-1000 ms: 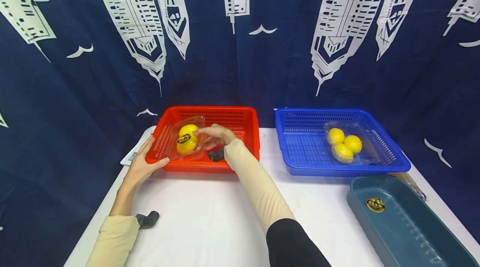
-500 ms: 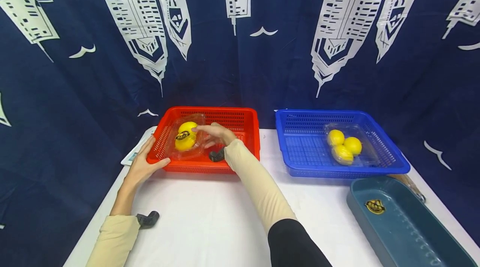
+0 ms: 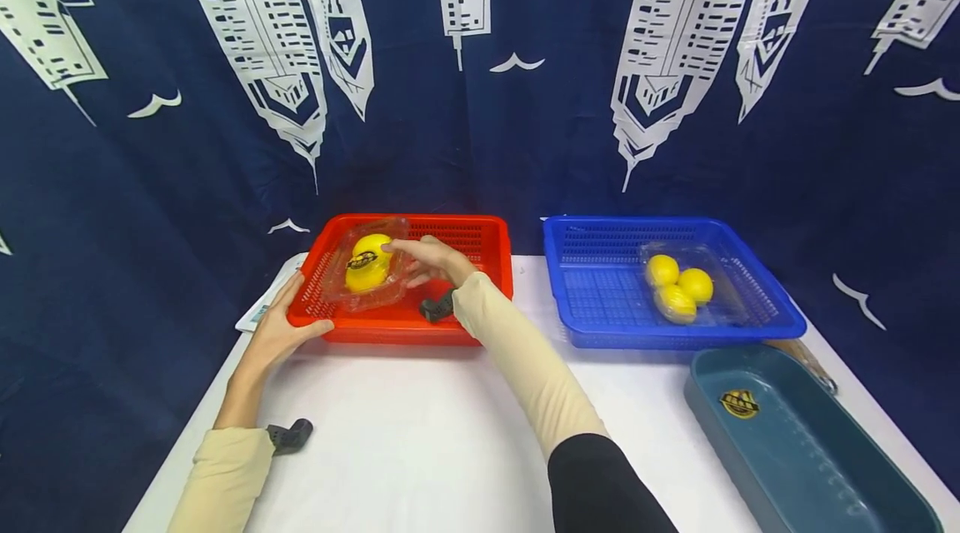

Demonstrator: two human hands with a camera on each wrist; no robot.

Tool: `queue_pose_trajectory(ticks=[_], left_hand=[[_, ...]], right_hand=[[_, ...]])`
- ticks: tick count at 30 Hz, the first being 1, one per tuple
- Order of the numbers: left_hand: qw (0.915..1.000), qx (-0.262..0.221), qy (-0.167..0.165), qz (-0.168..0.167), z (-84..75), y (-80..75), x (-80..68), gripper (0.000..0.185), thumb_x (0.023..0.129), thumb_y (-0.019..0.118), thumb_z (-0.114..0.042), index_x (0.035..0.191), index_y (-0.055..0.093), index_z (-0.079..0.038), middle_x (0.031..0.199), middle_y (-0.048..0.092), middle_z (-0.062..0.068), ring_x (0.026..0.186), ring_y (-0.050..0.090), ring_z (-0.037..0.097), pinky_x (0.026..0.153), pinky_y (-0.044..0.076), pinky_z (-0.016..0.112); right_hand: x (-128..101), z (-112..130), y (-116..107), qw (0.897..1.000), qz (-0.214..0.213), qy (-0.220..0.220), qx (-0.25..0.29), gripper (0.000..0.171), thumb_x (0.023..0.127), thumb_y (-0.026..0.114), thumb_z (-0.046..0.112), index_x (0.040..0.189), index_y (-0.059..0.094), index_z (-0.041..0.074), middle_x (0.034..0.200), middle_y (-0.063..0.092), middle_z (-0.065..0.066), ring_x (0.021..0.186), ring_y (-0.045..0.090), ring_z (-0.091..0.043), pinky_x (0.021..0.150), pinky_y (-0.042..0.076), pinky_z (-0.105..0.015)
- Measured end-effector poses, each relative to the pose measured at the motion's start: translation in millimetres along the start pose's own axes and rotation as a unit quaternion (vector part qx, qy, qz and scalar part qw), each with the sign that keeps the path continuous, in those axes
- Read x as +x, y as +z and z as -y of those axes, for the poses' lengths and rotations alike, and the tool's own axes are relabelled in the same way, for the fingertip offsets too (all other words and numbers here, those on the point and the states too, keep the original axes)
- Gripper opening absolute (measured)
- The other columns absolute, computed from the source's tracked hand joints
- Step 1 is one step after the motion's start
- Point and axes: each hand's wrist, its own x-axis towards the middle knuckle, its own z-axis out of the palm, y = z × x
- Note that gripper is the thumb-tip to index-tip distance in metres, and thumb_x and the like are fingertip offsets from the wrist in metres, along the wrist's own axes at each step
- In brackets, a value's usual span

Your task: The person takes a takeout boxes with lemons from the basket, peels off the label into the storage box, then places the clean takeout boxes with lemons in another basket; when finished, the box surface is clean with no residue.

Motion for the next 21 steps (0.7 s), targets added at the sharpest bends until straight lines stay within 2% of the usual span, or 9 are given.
queue_pose_trajectory(ticks=[4, 7, 11, 15, 18, 21], left_hand=[[1.0, 0.001, 0.009, 0.004, 0.1, -1.3, -0.4, 0.113, 0.072, 0.081, -0.044, 0.157, 0.014, -0.011, 0.164, 0.016, 0.01, 0.147, 0.022, 0.039, 0.114, 0.029, 0.065], [0.9999, 0.011, 0.011, -0.001, -0.8, -0.5, -0.6, 0.113, 0.072, 0.081, -0.044, 0.157, 0.016, -0.01, 0.164, 0.016, 0.01, 0.148, 0.021, 0.039, 0.115, 0.026, 0.065], [0.9996, 0.023, 0.007, -0.011, -2.7, 1.5, -1.1, 0.109, 0.073, 0.081, -0.041, 0.156, 0.017, -0.008, 0.164, 0.017, 0.01, 0.148, 0.021, 0.039, 0.116, 0.024, 0.064], [0.9996, 0.023, 0.008, -0.012, -4.9, 1.9, -1.2, 0.108, 0.074, 0.081, -0.039, 0.156, 0.017, -0.008, 0.164, 0.017, 0.011, 0.148, 0.022, 0.039, 0.116, 0.025, 0.064], [0.9996, 0.021, 0.009, -0.013, -5.3, 1.2, -1.4, 0.108, 0.074, 0.08, -0.039, 0.156, 0.017, -0.008, 0.164, 0.017, 0.012, 0.147, 0.023, 0.039, 0.115, 0.026, 0.064], [0.9997, 0.019, 0.012, -0.013, -4.9, 1.6, -1.8, 0.109, 0.074, 0.08, -0.042, 0.156, 0.017, -0.007, 0.164, 0.017, 0.011, 0.147, 0.023, 0.039, 0.115, 0.026, 0.064]], right_hand=[[-6.6, 2.3, -0.6, 1.0, -0.01, -0.001, -0.001, 0.068, 0.087, 0.066, 0.043, 0.14, 0.047, 0.006, 0.12, 0.054, -0.02, 0.083, 0.068, -0.022, 0.083, 0.061, -0.038], [-13.9, 3.8, -1.1, 1.0, -0.022, -0.006, 0.005, 0.063, 0.087, 0.066, 0.042, 0.136, 0.05, 0.006, 0.114, 0.055, -0.017, 0.083, 0.067, -0.022, 0.083, 0.061, -0.039], [-28.0, 6.3, -3.7, 0.999, -0.036, -0.018, 0.012, 0.045, 0.087, 0.066, 0.042, 0.113, 0.058, 0.006, 0.102, 0.056, -0.012, 0.079, 0.066, -0.021, 0.086, 0.06, -0.041], [-44.1, 8.6, -11.3, 0.998, -0.046, -0.03, 0.02, 0.036, 0.087, 0.066, 0.042, 0.091, 0.052, 0.009, 0.091, 0.052, -0.01, 0.075, 0.063, -0.021, 0.086, 0.06, -0.041], [-55.9, 9.9, -18.2, 0.998, -0.054, -0.033, 0.02, 0.037, 0.086, 0.066, 0.043, 0.091, 0.05, 0.01, 0.09, 0.05, -0.009, 0.075, 0.062, -0.021, 0.084, 0.061, -0.04], [-67.8, 10.1, -24.8, 0.997, -0.063, -0.031, 0.014, 0.043, 0.086, 0.066, 0.045, 0.103, 0.053, 0.007, 0.096, 0.05, -0.009, 0.081, 0.064, -0.022, 0.083, 0.061, -0.038]])
